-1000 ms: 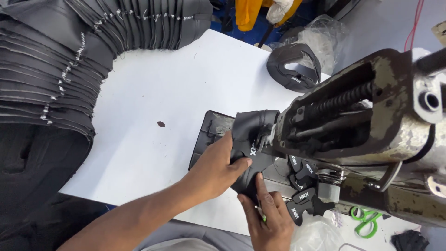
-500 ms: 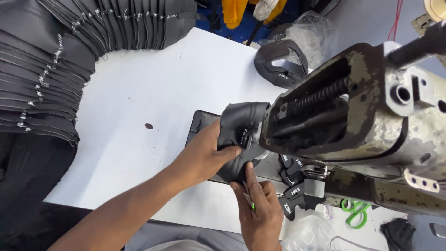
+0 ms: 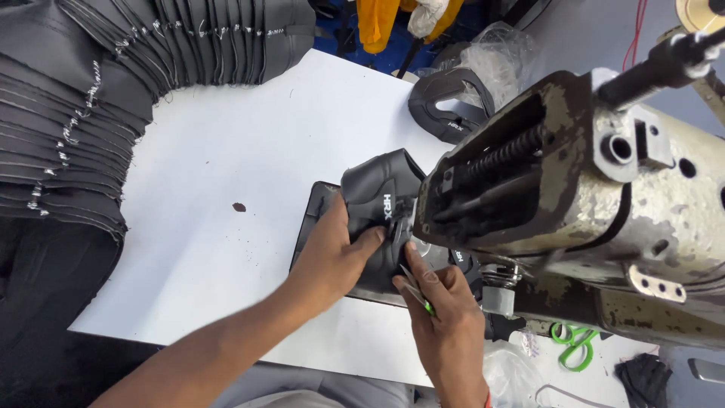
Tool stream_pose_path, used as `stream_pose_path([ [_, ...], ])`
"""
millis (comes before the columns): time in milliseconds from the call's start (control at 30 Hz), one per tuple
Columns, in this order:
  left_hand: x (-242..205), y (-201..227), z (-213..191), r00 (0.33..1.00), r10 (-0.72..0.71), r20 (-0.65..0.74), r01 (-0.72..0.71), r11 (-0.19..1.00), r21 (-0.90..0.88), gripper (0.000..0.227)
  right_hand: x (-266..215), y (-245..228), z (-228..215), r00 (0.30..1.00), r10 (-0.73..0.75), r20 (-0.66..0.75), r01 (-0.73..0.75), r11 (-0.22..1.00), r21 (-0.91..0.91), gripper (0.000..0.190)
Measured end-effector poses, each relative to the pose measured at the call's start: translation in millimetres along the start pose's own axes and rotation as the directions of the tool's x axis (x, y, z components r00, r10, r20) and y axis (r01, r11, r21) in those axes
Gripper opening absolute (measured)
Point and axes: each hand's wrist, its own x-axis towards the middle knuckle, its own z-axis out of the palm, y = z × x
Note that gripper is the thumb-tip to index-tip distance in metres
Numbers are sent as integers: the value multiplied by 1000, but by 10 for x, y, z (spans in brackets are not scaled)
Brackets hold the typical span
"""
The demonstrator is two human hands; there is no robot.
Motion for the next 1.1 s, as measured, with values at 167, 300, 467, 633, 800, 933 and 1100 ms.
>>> stream_pose_path([
  [167, -29, 0, 58, 999, 8, -36, -9, 999, -31, 49, 82, 48, -61, 990, 102, 100, -106, 994, 41, 51],
  [300, 36, -43, -11, 1000, -10, 1, 10, 1000, -5, 50, 15, 22, 24, 1000, -13, 20, 13, 1000, 8, 50],
  [467, 148, -82, -91, 999, 32, 30, -36, 987, 157, 52, 14, -19, 64, 1000, 1, -10, -1, 1000, -30, 50],
  [633, 409, -170, -329, 952, -294, 89, 300, 952, -57, 47, 3, 38, 44, 999, 43, 3, -43, 997, 56, 54],
  [800, -375, -216, -152, 958, -281, -51, 283, 916, 286, 56, -201, 299, 26, 980, -145, -137, 123, 979, -160, 55],
  [933, -840, -91, -150, 955, -76, 286, 9, 973, 230, 31, -87, 344, 75, 940, -341, 24, 330, 885, -329, 59],
  [1100, -288, 332, -336, 800, 537, 269, -591, 625, 510, 34, -196, 256, 231, 930, -362, -70, 315, 877, -362, 62],
])
